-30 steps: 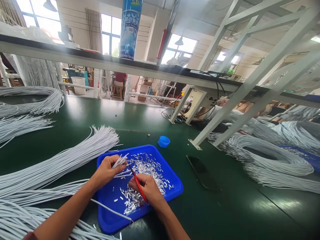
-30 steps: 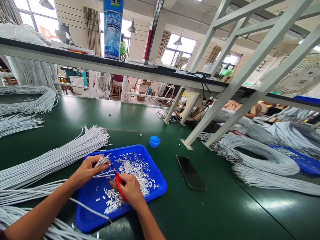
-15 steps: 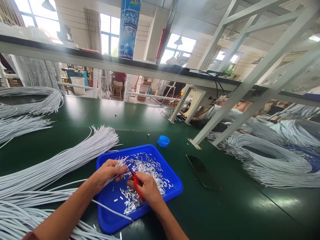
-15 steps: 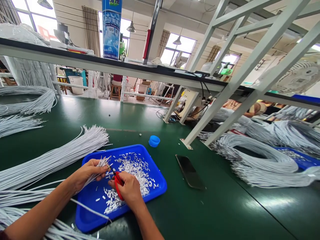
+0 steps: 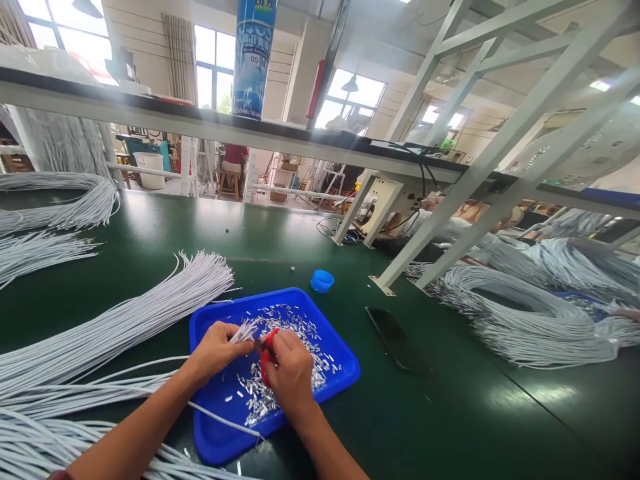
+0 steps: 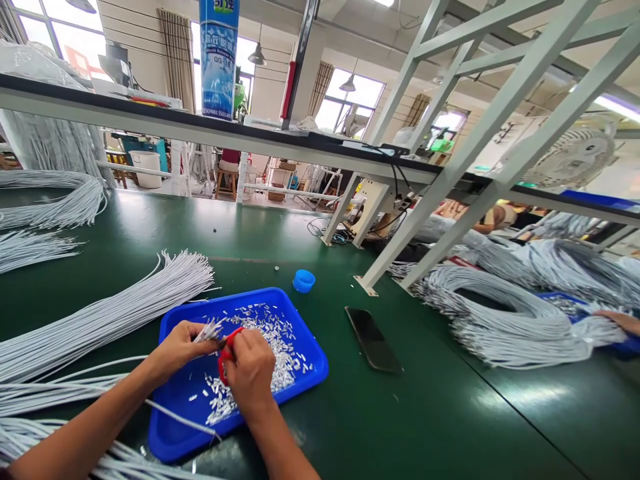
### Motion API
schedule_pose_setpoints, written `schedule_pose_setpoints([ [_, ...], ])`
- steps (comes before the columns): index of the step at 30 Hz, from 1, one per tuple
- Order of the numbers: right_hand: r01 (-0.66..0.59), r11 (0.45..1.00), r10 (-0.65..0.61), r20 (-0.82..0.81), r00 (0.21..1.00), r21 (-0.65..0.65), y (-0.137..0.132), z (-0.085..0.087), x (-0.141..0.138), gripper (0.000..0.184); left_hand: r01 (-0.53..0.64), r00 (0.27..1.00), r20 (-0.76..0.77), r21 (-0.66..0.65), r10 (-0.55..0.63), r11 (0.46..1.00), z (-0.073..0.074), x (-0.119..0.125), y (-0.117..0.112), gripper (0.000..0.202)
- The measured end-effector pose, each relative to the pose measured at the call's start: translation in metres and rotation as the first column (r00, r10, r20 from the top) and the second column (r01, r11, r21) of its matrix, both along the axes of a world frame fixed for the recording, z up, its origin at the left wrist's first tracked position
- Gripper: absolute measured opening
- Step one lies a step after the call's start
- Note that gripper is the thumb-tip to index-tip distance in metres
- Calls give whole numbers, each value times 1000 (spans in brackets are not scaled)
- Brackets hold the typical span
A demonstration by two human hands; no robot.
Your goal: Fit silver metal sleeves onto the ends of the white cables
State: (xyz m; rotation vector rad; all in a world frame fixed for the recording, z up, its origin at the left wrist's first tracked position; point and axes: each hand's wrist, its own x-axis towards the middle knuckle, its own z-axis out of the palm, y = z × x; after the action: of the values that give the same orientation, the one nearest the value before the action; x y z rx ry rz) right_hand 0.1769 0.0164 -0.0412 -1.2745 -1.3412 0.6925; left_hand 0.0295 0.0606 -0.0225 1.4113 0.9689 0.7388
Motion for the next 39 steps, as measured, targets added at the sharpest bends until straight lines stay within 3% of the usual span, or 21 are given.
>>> schedule_pose_setpoints([
  [2, 14, 1000, -15, -55, 998, -12, 0, 2, 4, 28, -8, 1000, 14, -29, 9, 1000, -1, 0, 0, 31],
  [5, -42, 988, 2, -262, 965, -146, 4, 1, 14, 30, 48, 996, 81, -111, -39, 993, 1, -2, 0, 31],
  [7, -44, 980, -13, -283, 959, -193, 8, -2, 22, 33, 47, 995, 95, -135, -34, 990, 3, -5, 1, 31],
  [12, -82, 978, 97, 68, 993, -194, 9, -5, 31, 32, 5, 984, 174, -228, 35, 974, 4, -9, 5, 34],
  [16, -72, 972, 155, 382, 911, -222, 4, 1, 29, 30, -70, 973, 199, -217, 115, 974, 8, -11, 9, 26],
  [21, -57, 961, 190, 492, 850, -272, 4, -2, 28, 39, -61, 977, 189, -205, 100, 977, 10, -10, 9, 28],
  [26, -85, 955, 217, 478, 851, -284, 3, -4, 28, 42, -101, 986, 119, -158, 121, 982, 6, -7, 7, 30],
  [33, -142, 948, 253, 406, 878, -284, 2, -6, 27, 44, -35, 995, 98, -5, 35, 999, 7, -9, 5, 28],
  [39, -128, 947, 240, 381, 893, -295, 3, -10, 26, 44, -121, 986, -85, 234, 144, 965, 5, -7, 4, 25],
])
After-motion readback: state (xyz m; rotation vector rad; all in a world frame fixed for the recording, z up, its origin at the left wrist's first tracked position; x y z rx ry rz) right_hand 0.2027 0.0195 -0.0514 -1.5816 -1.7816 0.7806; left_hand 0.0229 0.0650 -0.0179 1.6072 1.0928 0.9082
